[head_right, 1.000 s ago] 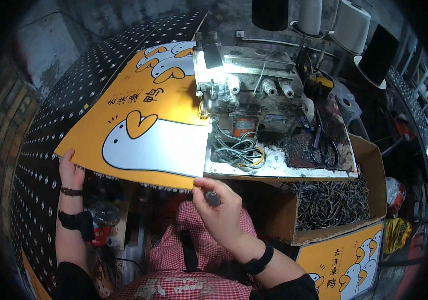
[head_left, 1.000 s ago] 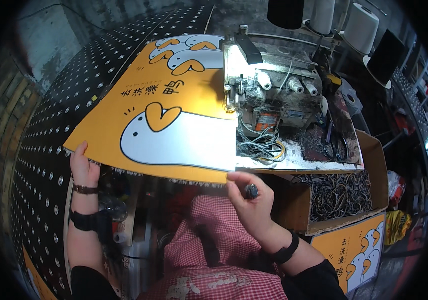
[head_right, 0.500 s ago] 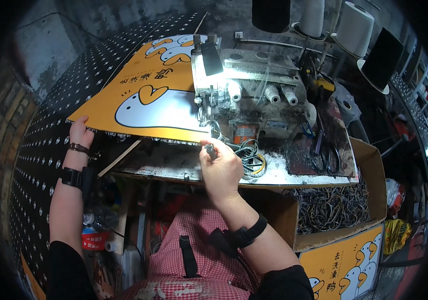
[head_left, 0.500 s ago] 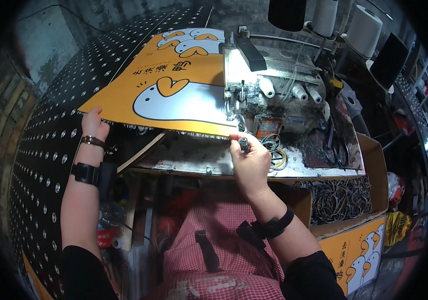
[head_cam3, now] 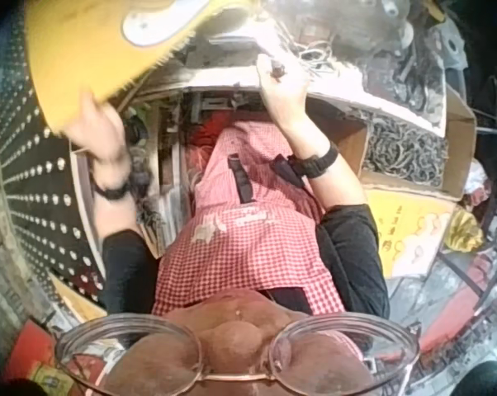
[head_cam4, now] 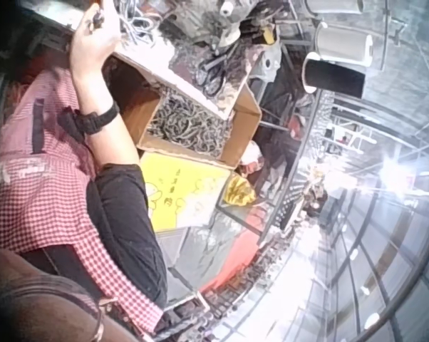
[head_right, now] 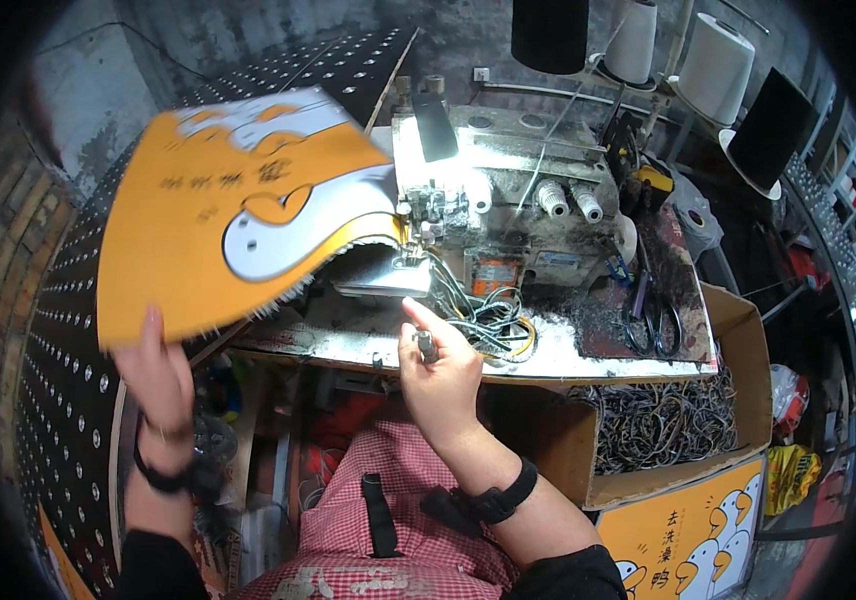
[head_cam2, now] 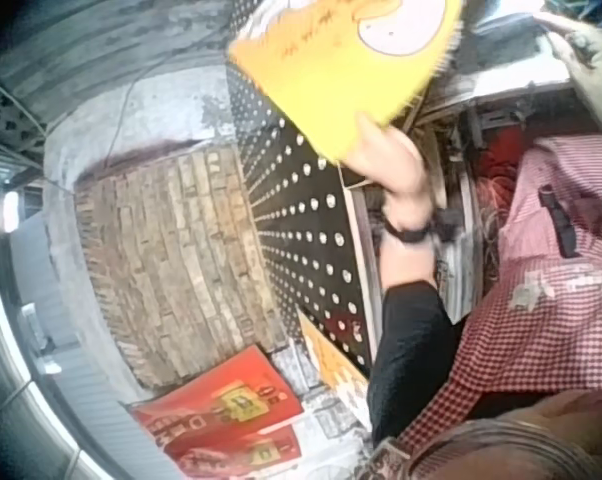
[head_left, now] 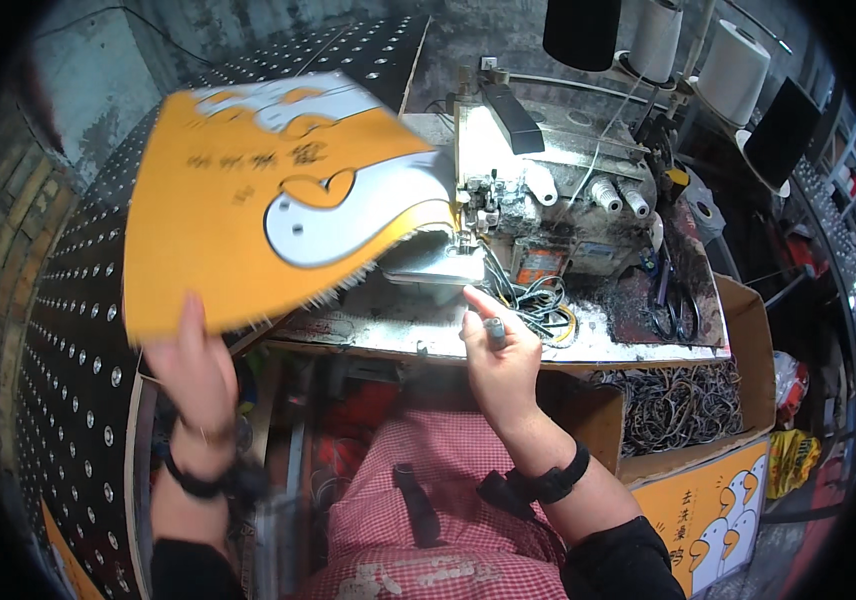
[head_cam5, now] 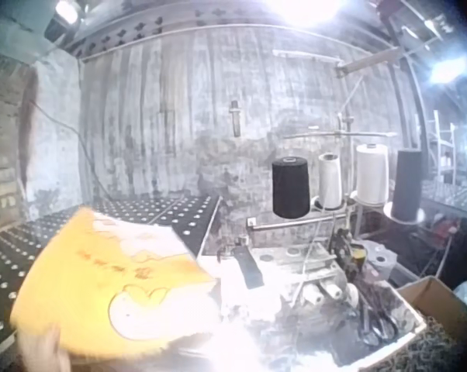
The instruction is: Sewing the edges of printed duck-themed mats using an overlock sewing machine.
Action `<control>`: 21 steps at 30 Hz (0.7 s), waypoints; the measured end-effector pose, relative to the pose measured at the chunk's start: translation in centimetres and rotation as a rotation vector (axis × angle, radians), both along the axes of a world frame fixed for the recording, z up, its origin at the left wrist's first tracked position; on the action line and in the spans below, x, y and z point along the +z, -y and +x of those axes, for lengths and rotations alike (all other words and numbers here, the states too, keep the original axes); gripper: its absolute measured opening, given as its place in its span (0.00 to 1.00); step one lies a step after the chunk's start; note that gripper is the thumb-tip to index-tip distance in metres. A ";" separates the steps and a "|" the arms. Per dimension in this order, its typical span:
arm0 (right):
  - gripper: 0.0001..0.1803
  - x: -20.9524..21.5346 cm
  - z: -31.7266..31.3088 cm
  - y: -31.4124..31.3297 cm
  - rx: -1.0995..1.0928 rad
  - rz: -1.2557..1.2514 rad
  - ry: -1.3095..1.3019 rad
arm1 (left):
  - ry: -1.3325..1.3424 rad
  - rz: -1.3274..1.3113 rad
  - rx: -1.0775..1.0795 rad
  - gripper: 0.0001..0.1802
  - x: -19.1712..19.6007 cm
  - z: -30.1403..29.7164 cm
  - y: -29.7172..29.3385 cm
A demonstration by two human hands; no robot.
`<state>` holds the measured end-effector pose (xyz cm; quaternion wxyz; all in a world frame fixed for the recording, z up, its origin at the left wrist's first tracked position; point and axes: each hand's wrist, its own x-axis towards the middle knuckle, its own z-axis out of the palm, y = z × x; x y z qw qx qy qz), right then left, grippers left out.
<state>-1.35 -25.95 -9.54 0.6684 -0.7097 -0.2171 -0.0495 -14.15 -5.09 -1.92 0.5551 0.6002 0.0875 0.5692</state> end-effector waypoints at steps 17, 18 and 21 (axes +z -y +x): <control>0.23 2.4 3.3 -4.0 0.268 0.248 -0.379 | -0.016 -0.635 0.057 0.24 -4.2 -17.5 -3.7; 0.23 2.0 3.1 -3.9 0.231 0.136 -0.292 | 0.004 -0.634 0.089 0.25 -3.7 -18.1 -2.5; 0.23 2.9 1.7 -2.6 0.164 -0.046 -0.191 | -0.014 -0.568 0.114 0.25 -3.8 -19.7 -0.2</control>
